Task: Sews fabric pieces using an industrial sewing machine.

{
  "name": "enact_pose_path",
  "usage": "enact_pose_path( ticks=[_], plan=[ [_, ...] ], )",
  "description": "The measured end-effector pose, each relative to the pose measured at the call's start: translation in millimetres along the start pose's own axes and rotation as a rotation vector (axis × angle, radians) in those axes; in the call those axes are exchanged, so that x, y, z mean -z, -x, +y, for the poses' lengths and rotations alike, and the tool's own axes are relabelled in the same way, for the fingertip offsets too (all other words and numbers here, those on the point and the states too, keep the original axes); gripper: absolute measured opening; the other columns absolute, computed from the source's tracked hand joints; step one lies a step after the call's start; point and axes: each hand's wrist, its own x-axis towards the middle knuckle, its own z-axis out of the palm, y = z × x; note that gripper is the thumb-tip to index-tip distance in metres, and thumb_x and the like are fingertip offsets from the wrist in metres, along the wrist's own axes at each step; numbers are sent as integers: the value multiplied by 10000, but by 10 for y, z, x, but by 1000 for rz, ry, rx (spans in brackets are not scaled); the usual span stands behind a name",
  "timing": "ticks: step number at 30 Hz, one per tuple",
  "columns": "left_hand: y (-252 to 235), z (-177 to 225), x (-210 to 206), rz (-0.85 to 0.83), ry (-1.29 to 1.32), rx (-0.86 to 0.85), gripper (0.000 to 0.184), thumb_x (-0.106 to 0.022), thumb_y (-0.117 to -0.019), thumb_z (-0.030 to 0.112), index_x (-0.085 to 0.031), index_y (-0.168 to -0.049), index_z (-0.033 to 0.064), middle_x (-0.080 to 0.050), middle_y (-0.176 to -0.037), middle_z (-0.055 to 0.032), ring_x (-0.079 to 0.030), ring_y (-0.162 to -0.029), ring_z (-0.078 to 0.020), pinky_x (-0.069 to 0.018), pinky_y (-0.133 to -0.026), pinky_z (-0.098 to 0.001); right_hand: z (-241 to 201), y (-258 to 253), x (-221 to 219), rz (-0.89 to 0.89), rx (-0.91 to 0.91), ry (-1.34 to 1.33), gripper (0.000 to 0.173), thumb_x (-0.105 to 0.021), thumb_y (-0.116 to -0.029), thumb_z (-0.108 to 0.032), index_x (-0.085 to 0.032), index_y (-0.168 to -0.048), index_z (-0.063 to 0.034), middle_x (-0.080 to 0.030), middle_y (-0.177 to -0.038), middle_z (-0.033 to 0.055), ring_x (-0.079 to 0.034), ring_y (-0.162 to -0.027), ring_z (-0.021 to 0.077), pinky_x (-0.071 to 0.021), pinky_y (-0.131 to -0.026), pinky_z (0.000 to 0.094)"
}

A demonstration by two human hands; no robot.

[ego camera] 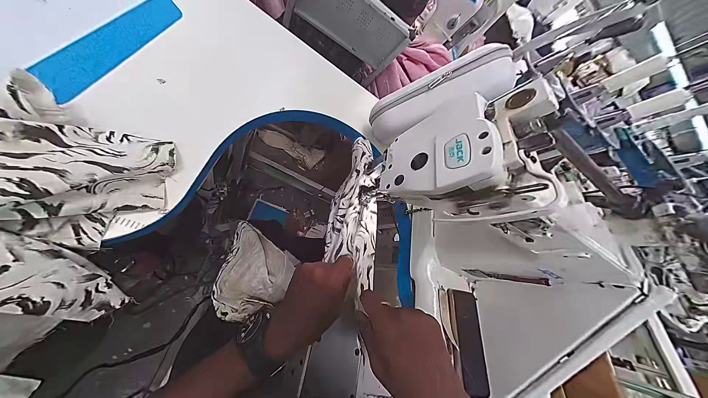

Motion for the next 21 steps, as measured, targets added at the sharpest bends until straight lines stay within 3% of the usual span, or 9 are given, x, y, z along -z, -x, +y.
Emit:
enact_pose_path(
  ticks=[5,7,10,12,13,15,17,18,21],
  plan=[
    [-28,-25,-50,-42,151,127,222,-494,-962,77,-688,-920,-21,-596,-579,-108,-628,-502,-261,-502,-477,-424,103,-229,-290,24,8,-229,206,-560,-918,-193,-668,-881,-22,-528,-512,74,-607,-475,308,-453,-450,466],
    [30,-100,152,-145,254,257,274,-513,-1033,175,-687,-999,-34,-636,-668,-133,-646,-589,-267,-531,-575,-452,211,-96,-370,15,-24,-336,219,-608,-875,-176,-693,-957,8,-608,-597,122,-657,-558,350,-497,-498,524],
    [425,-527,578,-328,354,441,284,-656,-975,246,-693,-990,-35,-671,-756,-135,-661,-684,-234,-549,-673,-455,638,24,-547,-524,-164,-407,350,-660,-941,-163,-670,-1232,32,-693,-1058,309,-655,-1041,522,-490,-867,685],
    [575,-872,878,-420,315,505,256,-660,-970,238,-696,-949,-14,-658,-753,-69,-633,-679,-132,-552,-677,-370,953,89,-1109,-671,-41,-552,327,-704,-934,-202,-685,-1126,61,-683,-1079,288,-644,-1073,461,-479,-937,657],
    [573,-868,949,-434,256,464,276,-631,-992,255,-691,-940,-9,-650,-752,-61,-623,-678,-118,-542,-674,-362,1041,179,-1181,-686,25,-585,279,-701,-941,-202,-689,-1027,64,-686,-996,261,-656,-998,423,-488,-899,628],
    [358,-522,1008,-387,114,212,338,-541,-1033,286,-691,-909,10,-635,-707,-62,-606,-635,-124,-505,-621,-349,978,219,-594,-574,101,-389,229,-640,-971,-122,-667,-926,101,-670,-875,284,-661,-895,481,-483,-813,643],
    [441,100,854,-354,44,15,321,-506,-1045,243,-667,-877,22,-577,-613,-61,-564,-516,-158,-463,-493,-330,524,645,56,-165,133,-85,122,-661,-876,-58,-708,-890,54,-639,-648,186,-679,-618,405,-530,-542,536],
    [533,366,720,-343,-8,-11,277,-521,-1022,211,-679,-910,13,-568,-570,-67,-574,-463,-198,-468,-443,-365,219,826,226,1,111,11,126,-648,-878,-51,-726,-918,40,-631,-602,145,-666,-559,347,-520,-507,467],
    [718,685,376,-375,-140,98,241,-574,-924,136,-691,-1066,-18,-555,-519,-77,-597,-432,-284,-490,-429,-450,-366,877,-155,285,36,12,207,-585,-865,-39,-758,-957,31,-591,-523,55,-615,-472,225,-487,-477,342]
  ],
)
